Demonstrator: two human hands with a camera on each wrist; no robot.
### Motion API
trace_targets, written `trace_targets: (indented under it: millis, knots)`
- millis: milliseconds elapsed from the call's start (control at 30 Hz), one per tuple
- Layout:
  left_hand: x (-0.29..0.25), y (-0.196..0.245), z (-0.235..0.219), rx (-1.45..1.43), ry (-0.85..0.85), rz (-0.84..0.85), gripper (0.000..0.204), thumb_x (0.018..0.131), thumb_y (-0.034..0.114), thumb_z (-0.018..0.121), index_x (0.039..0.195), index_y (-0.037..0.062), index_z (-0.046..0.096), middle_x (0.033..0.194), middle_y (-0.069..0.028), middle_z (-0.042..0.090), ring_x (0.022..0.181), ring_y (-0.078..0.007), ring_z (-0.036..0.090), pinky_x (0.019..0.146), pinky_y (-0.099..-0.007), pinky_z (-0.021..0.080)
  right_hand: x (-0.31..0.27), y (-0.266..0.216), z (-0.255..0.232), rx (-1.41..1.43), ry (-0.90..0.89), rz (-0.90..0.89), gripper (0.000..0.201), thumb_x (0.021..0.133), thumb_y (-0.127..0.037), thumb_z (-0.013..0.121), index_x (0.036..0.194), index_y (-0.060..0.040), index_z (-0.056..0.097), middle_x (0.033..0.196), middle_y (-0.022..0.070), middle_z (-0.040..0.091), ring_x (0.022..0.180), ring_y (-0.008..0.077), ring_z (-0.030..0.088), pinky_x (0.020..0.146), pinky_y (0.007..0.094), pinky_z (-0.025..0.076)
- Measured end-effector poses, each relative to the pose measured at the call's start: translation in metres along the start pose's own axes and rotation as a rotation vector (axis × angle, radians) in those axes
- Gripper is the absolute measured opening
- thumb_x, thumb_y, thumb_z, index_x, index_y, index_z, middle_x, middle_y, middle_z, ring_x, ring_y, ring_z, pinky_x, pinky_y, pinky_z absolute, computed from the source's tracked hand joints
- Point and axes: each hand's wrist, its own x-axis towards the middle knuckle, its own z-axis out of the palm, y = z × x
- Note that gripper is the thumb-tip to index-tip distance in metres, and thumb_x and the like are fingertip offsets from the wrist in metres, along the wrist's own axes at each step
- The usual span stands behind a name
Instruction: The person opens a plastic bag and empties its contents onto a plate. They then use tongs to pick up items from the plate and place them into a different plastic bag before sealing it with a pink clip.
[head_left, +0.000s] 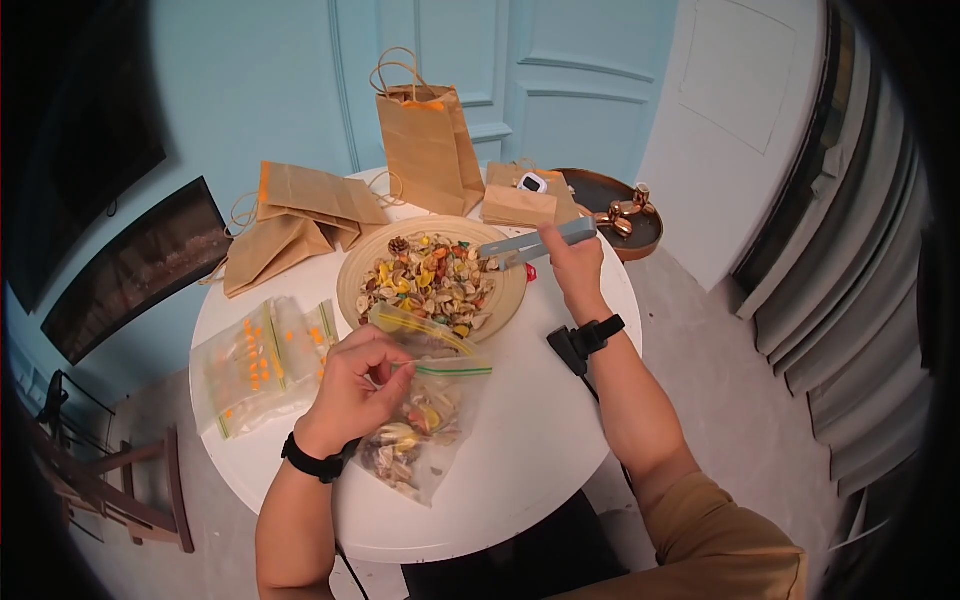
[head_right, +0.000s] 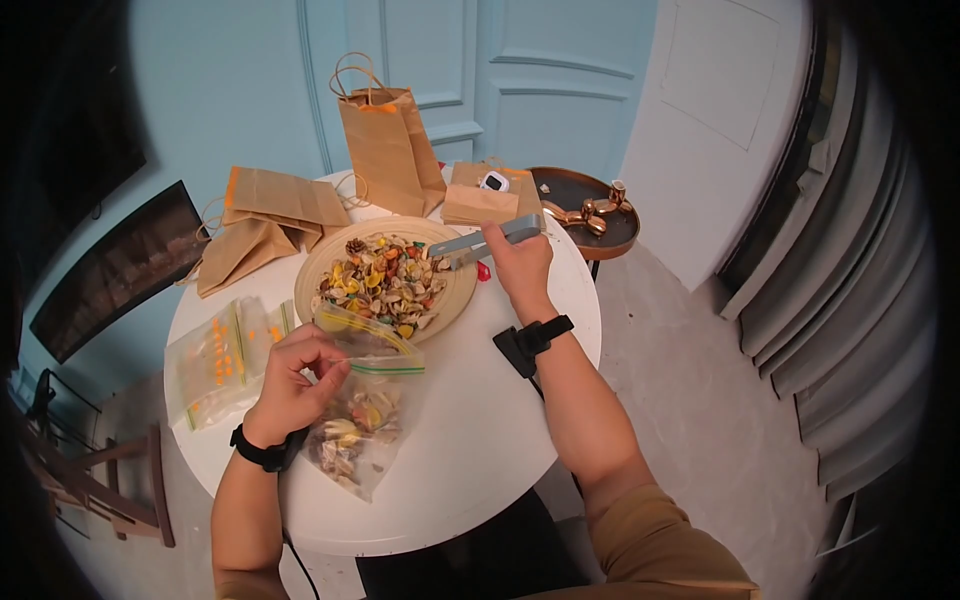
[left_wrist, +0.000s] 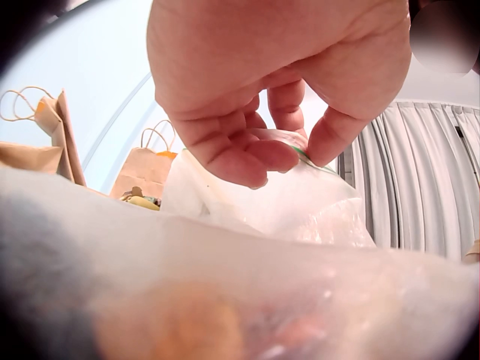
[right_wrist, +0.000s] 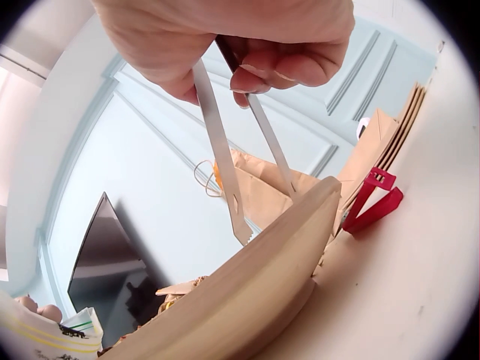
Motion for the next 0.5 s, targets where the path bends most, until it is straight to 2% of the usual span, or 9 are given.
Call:
trace_targets:
  millis: [100, 200, 300, 500]
  knots:
    - [0.0, 0.003, -0.002, 0.011, -0.01, -0.004, 0.004, 0.083, -0.001, 0.07, 0.086, 0.0003, 0.069, 0.081, -0.0041, 0.057, 0.064, -0.0101, 0.051, 0.058, -0.0237, 0.042, 0.001, 0.003, 0.0, 0.01, -0.085, 0.112, 0.035, 0.084, -0.034, 0.077, 0.084, 0.0012, 0.072, 0.074, 0.0046, 0.068, 0.066, 0.0126, 0.06, 0.061, 0.0296, 0.048]
    - [0.0, 0.005, -0.002, 0.012, -0.01, -0.018, 0.003, 0.083, -0.002, 0.069, 0.086, 0.0001, 0.069, 0.081, -0.0039, 0.057, 0.065, -0.0097, 0.053, 0.058, -0.0233, 0.043, 0.0, 0.004, 0.004, 0.157, -0.164, 0.199, 0.033, 0.085, -0.033, 0.077, 0.085, -0.0005, 0.07, 0.072, 0.0021, 0.063, 0.062, 0.0099, 0.055, 0.056, 0.0269, 0.044]
    - [0.0, 0.005, -0.002, 0.014, -0.008, -0.012, 0.003, 0.083, -0.002, 0.069, 0.086, 0.0002, 0.069, 0.08, -0.0037, 0.057, 0.065, -0.0099, 0.053, 0.058, -0.0235, 0.043, -0.003, 0.002, 0.008, 0.217, -0.23, 0.243, 0.026, 0.088, -0.03, 0.074, 0.09, -0.0062, 0.063, 0.067, -0.0014, 0.056, 0.052, 0.0069, 0.048, 0.045, 0.0221, 0.037]
    - [0.0, 0.005, -0.001, 0.015, -0.018, -0.019, 0.004, 0.083, -0.002, 0.07, 0.086, 0.0, 0.069, 0.08, -0.0036, 0.057, 0.065, -0.0098, 0.053, 0.058, -0.0234, 0.043, -0.004, 0.005, 0.01, 0.225, -0.335, 0.302, 0.027, 0.089, -0.031, 0.075, 0.088, -0.0076, 0.062, 0.068, -0.0009, 0.057, 0.054, 0.0079, 0.05, 0.049, 0.0235, 0.041]
